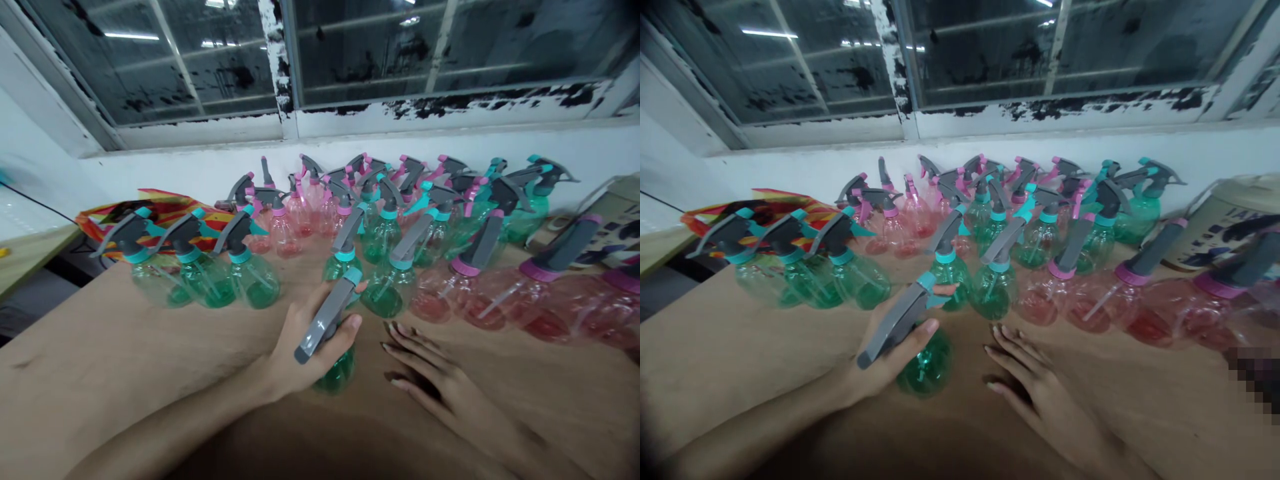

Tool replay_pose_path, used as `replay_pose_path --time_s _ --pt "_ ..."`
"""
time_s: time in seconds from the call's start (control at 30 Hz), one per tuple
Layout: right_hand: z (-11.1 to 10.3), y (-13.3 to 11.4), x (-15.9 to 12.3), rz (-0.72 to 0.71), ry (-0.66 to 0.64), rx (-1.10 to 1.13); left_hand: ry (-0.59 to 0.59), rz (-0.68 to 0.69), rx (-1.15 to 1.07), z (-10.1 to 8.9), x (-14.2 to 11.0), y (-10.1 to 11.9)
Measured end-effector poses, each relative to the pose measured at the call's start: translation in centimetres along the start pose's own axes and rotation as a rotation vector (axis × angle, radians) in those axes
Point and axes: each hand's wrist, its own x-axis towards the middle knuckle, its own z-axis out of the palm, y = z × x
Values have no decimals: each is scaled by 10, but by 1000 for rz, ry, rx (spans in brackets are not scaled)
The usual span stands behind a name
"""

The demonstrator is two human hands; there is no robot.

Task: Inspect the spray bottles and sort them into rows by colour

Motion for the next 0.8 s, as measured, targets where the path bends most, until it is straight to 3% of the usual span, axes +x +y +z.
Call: replay_pose_path --time_s 0.47,0.8 --pt "0 -1 1 -5 -12 -16 42 -30 -98 3 -1 2" --pt "-1 -1 1 0 4 20 -15 14 -29 0 3 -2"
